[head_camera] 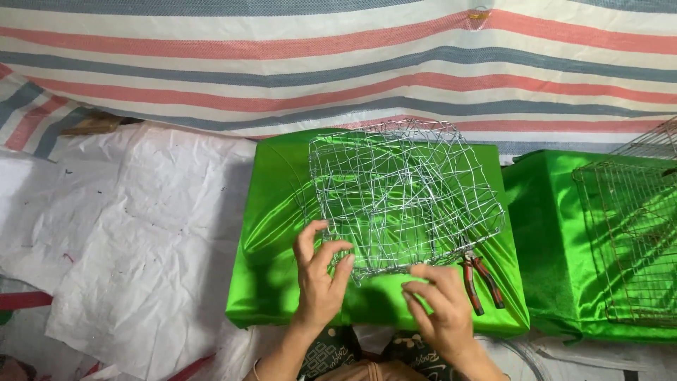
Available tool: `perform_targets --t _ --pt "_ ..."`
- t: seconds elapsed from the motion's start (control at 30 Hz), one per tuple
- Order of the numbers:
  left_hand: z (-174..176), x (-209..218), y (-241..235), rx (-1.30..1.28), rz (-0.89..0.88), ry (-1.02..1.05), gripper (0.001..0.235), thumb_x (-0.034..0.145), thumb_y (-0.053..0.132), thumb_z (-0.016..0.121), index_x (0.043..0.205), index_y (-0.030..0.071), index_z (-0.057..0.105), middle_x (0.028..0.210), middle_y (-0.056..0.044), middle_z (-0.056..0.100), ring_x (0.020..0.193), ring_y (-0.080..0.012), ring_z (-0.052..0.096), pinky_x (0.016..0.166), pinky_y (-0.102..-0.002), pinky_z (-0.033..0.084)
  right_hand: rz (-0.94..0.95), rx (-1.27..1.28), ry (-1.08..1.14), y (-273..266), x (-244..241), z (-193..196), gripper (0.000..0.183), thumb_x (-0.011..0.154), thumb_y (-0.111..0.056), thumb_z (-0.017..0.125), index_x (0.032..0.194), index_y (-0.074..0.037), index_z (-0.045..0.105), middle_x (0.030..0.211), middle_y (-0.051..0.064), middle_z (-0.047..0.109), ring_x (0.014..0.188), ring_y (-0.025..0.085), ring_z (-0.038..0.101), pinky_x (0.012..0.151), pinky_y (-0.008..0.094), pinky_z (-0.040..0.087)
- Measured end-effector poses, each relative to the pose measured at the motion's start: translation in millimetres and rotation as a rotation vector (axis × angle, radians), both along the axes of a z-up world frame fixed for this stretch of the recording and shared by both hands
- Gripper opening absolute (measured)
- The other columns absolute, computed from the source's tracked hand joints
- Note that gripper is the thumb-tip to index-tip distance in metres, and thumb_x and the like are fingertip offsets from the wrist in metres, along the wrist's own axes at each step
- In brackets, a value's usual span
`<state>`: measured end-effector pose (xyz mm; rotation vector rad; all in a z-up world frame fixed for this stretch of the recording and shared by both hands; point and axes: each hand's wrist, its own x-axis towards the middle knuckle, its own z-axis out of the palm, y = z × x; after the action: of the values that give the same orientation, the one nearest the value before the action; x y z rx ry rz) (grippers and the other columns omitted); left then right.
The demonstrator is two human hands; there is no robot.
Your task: A person uses pliers to cut and shape wire mesh into a small cage.
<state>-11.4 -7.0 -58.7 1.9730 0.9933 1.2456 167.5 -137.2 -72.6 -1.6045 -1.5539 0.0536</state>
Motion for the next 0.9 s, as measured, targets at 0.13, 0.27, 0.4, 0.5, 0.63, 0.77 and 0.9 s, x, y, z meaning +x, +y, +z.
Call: perform_targets --t 0.13,0.27,0.4,0.5,0.63,0.77,0.9 --pt "0.3 -1.9 -0.1 -0.108 0.01 -0.046 0.059 0.081 0.013 0.068 0.133 0.007 0.041 0.15 -0.022 0.026 0.141 -0.0417 0.031 0.117 -0.058 0.029 0.109 -0.024 0.156 -6.7 -24.8 -11.7 0.016 0.076 -0.009 0.077 0.092 -0.009 0.075 0.107 0.004 0.073 0.094 0.018 0.063 0.082 0.03 0.053" --pt "-1.6 -8.8 7.1 -0.599 -0.143 -0.16 0.102 0.076 0.043 0.067 0.156 0.015 0.012 0.164 -0.022 0.014 0.15 -0.0423 0.018 0.112 -0.068 0.023 -0.118 0.1 -0.043 0.4 -4.3 -8.2 0.02 0.078 -0.019 0.078 0.097 -0.012 0.073 0.13 0.009 0.062 0.118 0.025 0.053 0.104 0.04 0.044" --pt "-3.7 -8.6 10.1 -0.625 -0.17 -0.144 0.098 0.074 0.053 0.065 0.154 0.017 0.021 0.163 -0.018 0.022 0.15 -0.041 0.022 0.111 -0.066 0.025 -0.052 0.101 -0.211 15.1 -4.9 -1.9 0.028 0.08 -0.037 0.079 0.096 -0.015 0.072 0.137 0.007 0.056 0.122 0.028 0.043 0.109 0.043 0.035" --pt "-9.9 -8.8 11.9 -0.585 -0.182 -0.124 0.099 0.076 0.061 0.063 0.154 0.015 0.021 0.162 -0.018 0.025 0.149 -0.0411 0.026 0.111 -0.066 0.027 -0.06 0.149 -0.3 26.7 -23.1 2.7 0.033 0.083 -0.044 0.078 0.104 -0.019 0.073 0.14 0.005 0.052 0.128 0.027 0.039 0.111 0.044 0.03" --pt "-11.9 -10.1 12.3 -0.575 -0.192 -0.139 0.098 0.077 0.058 0.065 0.154 0.016 0.02 0.161 -0.017 0.026 0.149 -0.0404 0.026 0.111 -0.067 0.026 -0.072 0.128 -0.372 39.6 -26.7 3.4 0.048 0.082 -0.051 0.08 0.12 -0.024 0.07 0.143 0.004 0.047 0.128 0.026 0.038 0.108 0.046 0.025" --pt "-18.5 -12.7 11.0 -0.497 -0.225 -0.091 0.103 0.081 0.068 0.058 0.155 0.014 0.012 0.163 -0.021 0.019 0.149 -0.0428 0.024 0.111 -0.069 0.028 -0.077 0.06 -0.46 51.5 -23.3 0.2 0.068 0.076 -0.055 0.083 0.134 -0.028 0.062 0.153 0.006 0.039 0.136 0.026 0.035 0.113 0.047 0.022" --pt "-16.1 -13.1 3.7 -0.43 -0.263 -0.008 0.124 0.073 0.084 0.053 0.156 0.008 -0.001 0.165 -0.028 0.001 0.152 -0.0473 0.009 0.117 -0.069 0.012 -0.083 0.057 -0.44 56.9 -25.3 1.7 0.066 0.077 -0.056 0.085 0.132 -0.028 0.063 0.154 0.005 0.041 0.133 0.025 0.038 0.108 0.046 0.025"
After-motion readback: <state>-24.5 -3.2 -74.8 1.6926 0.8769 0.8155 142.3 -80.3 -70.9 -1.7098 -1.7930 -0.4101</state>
